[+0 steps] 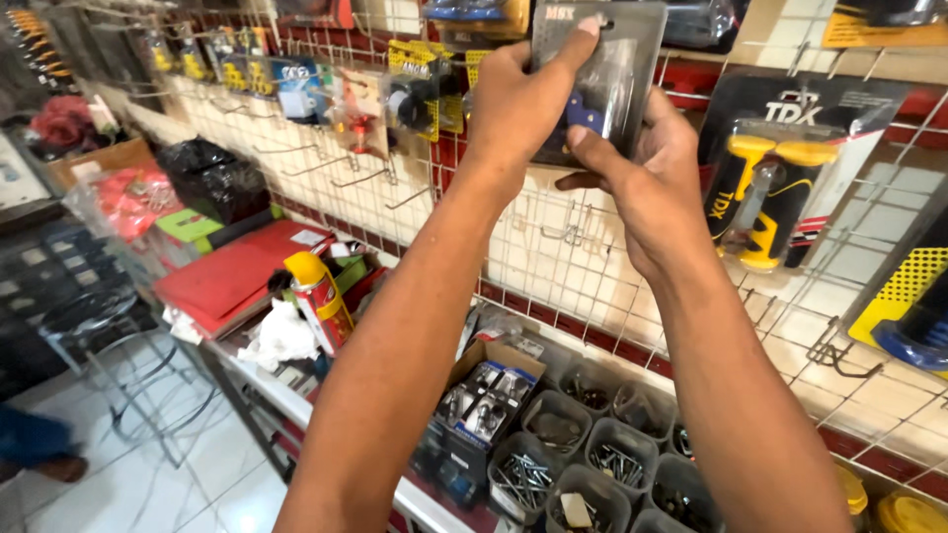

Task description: The person picks up packaged motorcycle parts from a counter and places them onto display hooks on a wire mesh wall rack.

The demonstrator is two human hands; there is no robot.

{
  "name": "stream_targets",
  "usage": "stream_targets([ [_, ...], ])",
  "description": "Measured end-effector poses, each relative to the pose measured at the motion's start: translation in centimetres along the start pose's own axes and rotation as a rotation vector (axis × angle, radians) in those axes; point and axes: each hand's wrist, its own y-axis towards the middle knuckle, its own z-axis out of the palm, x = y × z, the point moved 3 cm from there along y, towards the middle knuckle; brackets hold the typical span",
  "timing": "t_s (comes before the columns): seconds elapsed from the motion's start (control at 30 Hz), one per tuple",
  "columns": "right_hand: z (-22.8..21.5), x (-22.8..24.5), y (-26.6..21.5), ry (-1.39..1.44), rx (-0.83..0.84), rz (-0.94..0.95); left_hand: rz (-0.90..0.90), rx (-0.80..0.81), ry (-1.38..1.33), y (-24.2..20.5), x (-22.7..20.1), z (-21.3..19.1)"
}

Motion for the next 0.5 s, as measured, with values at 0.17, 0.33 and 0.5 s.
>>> stream_targets([
  [0.17,0.4,0.0,-2.0,0.079,0.057,0.059,0.037,0.144,-0.120,-5.2,-0.3,-2.0],
  [0.33,3.1,-1.5,-5.5,0.186,0.242,0.297,-0.024,0.043,0.003,-13.8,0.5,-7.4],
  [0.5,7.1,-2.6,-11.0,0.172,0.496,0.569,-0.098,-0.241,-0.023,-24.1,-0.1,-11.2],
])
